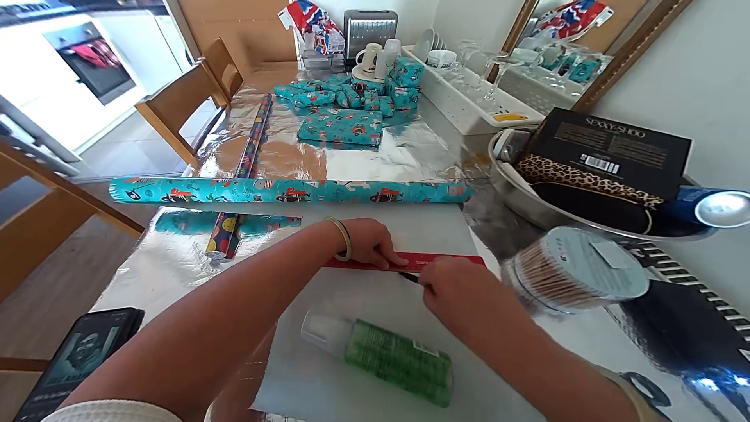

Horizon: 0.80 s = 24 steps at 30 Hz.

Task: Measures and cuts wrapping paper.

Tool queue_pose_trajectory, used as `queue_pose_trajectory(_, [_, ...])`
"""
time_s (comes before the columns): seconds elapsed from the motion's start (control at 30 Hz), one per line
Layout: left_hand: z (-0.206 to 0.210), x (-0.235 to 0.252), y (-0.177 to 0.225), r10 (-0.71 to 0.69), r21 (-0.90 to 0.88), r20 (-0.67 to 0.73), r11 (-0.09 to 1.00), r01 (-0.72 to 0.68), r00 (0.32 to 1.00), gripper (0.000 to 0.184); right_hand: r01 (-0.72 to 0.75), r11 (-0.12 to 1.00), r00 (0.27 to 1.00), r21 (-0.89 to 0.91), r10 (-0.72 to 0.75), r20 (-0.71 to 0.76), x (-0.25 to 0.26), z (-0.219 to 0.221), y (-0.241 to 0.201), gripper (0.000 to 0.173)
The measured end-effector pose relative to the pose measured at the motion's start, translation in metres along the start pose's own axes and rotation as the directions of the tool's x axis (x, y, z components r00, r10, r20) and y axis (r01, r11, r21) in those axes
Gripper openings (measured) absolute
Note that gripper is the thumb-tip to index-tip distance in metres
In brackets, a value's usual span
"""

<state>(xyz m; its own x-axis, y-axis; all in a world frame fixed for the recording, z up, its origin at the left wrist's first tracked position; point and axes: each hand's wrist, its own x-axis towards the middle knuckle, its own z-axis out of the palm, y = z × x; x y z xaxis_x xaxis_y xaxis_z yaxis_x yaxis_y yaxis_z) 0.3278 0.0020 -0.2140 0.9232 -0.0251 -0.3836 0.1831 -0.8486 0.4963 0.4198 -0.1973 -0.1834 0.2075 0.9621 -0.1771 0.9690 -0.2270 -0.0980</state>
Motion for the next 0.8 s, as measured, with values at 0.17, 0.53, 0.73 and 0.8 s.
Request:
queue_pose_trajectory(0.17, [0.001,0.001,-0.002,0.018,0.017,-0.009,1.000,-0.018,1.000,0.032,-0.167,0.986,0.984,-0.022,0.168,0.056,-0.011,-0.012,0.039,0.014])
queue_pose_trajectory(0.53, [0.001,0.001,-0.004,0.009,0.029,-0.003,1.000,-0.009,1.000,0.032,-0.289,0.957,0.909,-0.039,0.261,-0.325,-0.048,-0.006,0.096,0.008])
queue_pose_trajectory(0.73, [0.001,0.000,-0.003,0.015,0.022,-0.014,1.000,-0.015,1.000,0.033,0.095,0.990,0.791,0.108,-0.009,-0.611,-0.046,0.020,0.072,0.021])
queue_pose_trajectory(0.8, [0.001,-0.001,-0.005,0.037,0.026,-0.014,0.999,-0.036,0.999,0.032,0.216,0.965,0.767,0.150,-0.073,-0.638,-0.032,0.035,0.055,0.026])
